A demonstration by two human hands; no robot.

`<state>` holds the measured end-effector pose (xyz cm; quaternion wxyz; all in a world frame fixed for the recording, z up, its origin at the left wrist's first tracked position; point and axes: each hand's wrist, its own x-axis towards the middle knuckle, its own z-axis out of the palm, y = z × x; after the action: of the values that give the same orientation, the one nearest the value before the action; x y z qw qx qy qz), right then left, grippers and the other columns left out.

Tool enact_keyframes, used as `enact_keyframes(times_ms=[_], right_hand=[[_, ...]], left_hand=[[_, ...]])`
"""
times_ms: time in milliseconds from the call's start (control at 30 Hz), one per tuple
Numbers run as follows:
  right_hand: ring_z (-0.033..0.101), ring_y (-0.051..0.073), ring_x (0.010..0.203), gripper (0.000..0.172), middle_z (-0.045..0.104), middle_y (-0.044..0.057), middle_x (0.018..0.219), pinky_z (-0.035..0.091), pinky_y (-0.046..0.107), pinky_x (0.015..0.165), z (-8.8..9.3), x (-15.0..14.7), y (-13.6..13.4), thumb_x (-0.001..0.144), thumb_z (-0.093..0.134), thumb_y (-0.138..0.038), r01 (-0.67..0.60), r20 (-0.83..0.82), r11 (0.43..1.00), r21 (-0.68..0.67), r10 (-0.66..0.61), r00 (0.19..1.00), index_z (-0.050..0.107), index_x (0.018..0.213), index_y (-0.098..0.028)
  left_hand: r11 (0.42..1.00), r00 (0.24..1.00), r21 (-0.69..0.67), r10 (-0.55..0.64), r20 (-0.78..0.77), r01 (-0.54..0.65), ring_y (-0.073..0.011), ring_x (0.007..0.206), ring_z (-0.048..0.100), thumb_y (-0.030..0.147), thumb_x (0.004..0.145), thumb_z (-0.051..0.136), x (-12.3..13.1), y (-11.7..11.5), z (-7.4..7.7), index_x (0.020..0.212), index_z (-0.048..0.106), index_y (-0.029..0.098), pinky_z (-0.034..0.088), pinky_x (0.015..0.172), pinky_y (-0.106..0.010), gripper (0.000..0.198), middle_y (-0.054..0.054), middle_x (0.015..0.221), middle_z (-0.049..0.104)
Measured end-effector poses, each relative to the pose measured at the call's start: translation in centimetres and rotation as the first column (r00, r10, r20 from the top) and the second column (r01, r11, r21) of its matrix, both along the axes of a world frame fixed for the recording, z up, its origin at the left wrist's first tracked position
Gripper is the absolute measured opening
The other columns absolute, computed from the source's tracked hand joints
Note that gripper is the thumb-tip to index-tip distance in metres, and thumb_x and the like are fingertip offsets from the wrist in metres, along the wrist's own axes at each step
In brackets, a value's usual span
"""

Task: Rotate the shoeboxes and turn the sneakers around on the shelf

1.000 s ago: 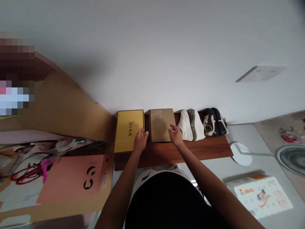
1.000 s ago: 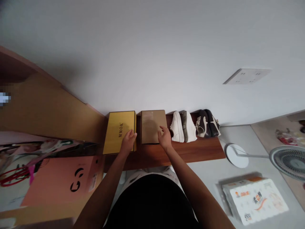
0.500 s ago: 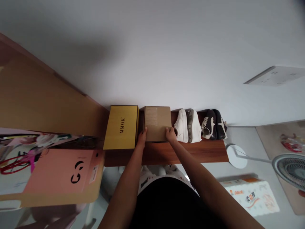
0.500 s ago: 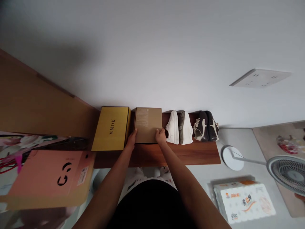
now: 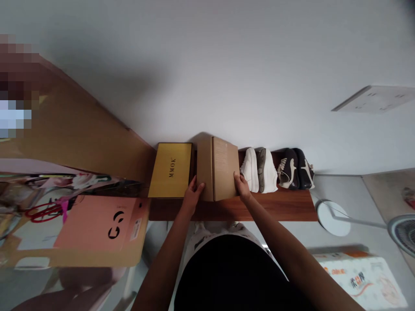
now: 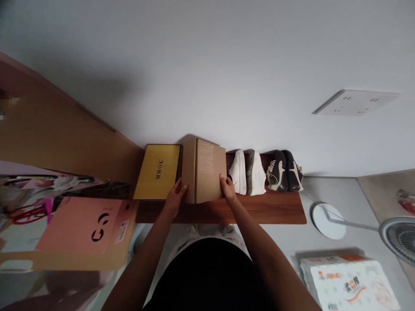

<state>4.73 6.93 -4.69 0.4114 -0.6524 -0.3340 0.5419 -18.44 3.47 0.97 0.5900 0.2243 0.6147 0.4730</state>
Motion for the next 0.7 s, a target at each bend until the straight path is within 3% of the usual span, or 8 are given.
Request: enact_keyframes(times_ms=[133,267,333,500,700], right_hand=[[0.057,0.028,0.129,0.082,0.067,0.009,0.134,0.045,0.039,0.11,0.2,-1.7,-0.6,0.078,0.054,-0.08,-0.009,-0.076,1.0,0.017,0.01,0.997,0.063,0.132,-0.019],[0.038,0.028,0.147,0.094,0.05,0.007,0.153,0.024,0.042,0.124,0.9,-3.3,-0.9,0.072,0.058,-0.084,-0.05,-0.025,0.998,0.044,0.051,0.998,0.057,0.142,-0.022],[0.036,0.028,0.148,0.093,0.051,0.006,0.152,0.022,0.043,0.125,1.5,-4.0,-1.3,0.072,0.057,-0.085,-0.118,-0.08,0.991,0.055,0.122,0.989,0.06,0.14,-0.022],[0.046,0.029,0.142,0.084,0.062,0.004,0.142,0.035,0.047,0.119,3.7,-5.0,-3.2,0.077,0.064,-0.076,-0.243,-0.28,0.969,0.044,0.245,0.928,0.055,0.144,-0.027],[0.056,0.03,0.131,0.096,0.065,0.005,0.137,0.044,0.046,0.113,5.1,-5.4,-4.1,0.071,0.077,-0.064,-0.235,-0.307,0.972,0.031,0.233,0.923,0.043,0.153,-0.027]], left_hand=[[0.998,0.956,-0.025,-0.042,0.289,0.052,-0.0274,0.12,0.064,0.052,0.07,0.084,0.0,-1.8,2.3,0.128,0.064,0.02,0.051,0.105,-0.042,0.069,-0.01,0.123,0.072],[0.999,0.958,-0.021,-0.022,0.287,0.03,-0.0259,0.115,0.067,0.048,0.07,0.085,0.5,-2.1,3.1,0.13,0.063,0.022,0.055,0.1,-0.04,0.069,-0.009,0.121,0.073],[0.999,0.971,-0.007,-0.028,0.236,0.031,-0.0257,0.117,0.066,0.045,0.07,0.086,0.7,-1.8,2.9,0.133,0.062,0.023,0.054,0.102,-0.039,0.071,-0.009,0.123,0.072],[0.999,0.995,0.04,-0.031,0.096,0.028,-0.0264,0.123,0.063,0.044,0.071,0.086,0.9,-1.0,1.3,0.139,0.059,0.023,0.05,0.107,-0.04,0.075,-0.01,0.127,0.07],[0.997,0.997,0.029,-0.073,0.014,0.072,-0.0275,0.121,0.064,0.042,0.072,0.085,0.9,-0.8,-0.3,0.141,0.058,0.023,0.05,0.107,-0.042,0.077,-0.01,0.127,0.071]])
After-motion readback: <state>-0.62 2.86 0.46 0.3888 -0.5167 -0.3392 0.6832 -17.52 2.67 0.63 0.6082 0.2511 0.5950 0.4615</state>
